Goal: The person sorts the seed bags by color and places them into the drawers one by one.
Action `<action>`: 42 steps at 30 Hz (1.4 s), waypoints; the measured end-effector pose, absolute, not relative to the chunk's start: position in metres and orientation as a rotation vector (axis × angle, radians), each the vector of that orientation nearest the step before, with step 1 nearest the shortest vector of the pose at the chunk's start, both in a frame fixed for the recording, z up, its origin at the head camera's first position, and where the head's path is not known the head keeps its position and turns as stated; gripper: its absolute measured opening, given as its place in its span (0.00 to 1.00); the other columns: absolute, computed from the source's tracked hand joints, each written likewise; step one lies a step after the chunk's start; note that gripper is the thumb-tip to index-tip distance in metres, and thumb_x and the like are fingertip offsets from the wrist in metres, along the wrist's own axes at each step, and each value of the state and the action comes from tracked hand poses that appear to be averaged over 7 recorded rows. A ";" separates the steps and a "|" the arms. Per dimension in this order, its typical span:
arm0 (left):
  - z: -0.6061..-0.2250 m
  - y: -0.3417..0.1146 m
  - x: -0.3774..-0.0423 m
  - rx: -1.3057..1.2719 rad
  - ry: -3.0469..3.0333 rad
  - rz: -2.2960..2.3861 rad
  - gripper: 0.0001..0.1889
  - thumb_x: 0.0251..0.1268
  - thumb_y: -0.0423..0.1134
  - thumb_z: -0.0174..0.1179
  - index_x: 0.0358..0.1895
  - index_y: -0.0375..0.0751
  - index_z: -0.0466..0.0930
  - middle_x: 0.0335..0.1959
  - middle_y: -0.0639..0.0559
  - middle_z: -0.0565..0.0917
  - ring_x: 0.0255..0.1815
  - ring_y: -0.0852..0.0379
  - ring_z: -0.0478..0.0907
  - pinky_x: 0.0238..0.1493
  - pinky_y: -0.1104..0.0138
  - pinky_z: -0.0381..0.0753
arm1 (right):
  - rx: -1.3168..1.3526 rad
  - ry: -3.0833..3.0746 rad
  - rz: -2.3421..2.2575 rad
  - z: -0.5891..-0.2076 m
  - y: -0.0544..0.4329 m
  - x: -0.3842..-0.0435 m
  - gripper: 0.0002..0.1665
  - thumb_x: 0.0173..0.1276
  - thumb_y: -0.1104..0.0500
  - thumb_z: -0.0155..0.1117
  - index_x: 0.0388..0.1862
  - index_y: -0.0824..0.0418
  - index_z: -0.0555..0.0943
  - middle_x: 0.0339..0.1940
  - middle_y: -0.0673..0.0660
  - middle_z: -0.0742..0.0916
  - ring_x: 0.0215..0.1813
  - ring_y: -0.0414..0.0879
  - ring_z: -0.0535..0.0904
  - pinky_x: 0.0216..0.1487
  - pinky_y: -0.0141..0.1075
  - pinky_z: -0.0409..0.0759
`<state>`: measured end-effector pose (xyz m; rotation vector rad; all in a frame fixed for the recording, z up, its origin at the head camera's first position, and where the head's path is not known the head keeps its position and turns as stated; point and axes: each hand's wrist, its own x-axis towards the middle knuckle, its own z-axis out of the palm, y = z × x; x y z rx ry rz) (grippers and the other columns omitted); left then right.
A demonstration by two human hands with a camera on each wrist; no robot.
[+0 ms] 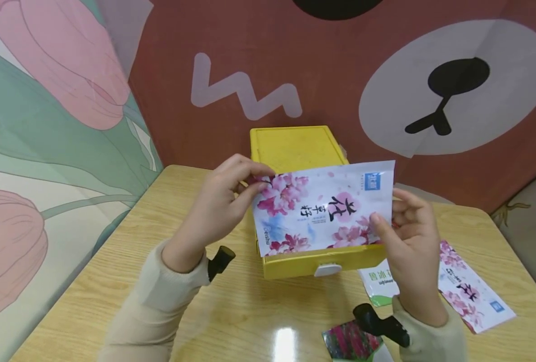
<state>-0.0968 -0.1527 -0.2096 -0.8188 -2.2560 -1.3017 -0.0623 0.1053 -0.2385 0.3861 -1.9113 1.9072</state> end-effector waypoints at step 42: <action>-0.227 -0.148 -0.100 -0.908 -2.354 -1.376 0.09 0.55 0.26 0.53 0.39 0.38 0.78 0.34 0.54 0.73 0.31 0.64 0.67 0.28 0.73 0.72 | 0.709 -2.354 1.490 -0.238 0.136 -0.083 0.48 0.46 0.85 0.54 0.65 0.61 0.53 0.28 0.53 0.76 0.27 0.39 0.74 0.28 0.23 0.74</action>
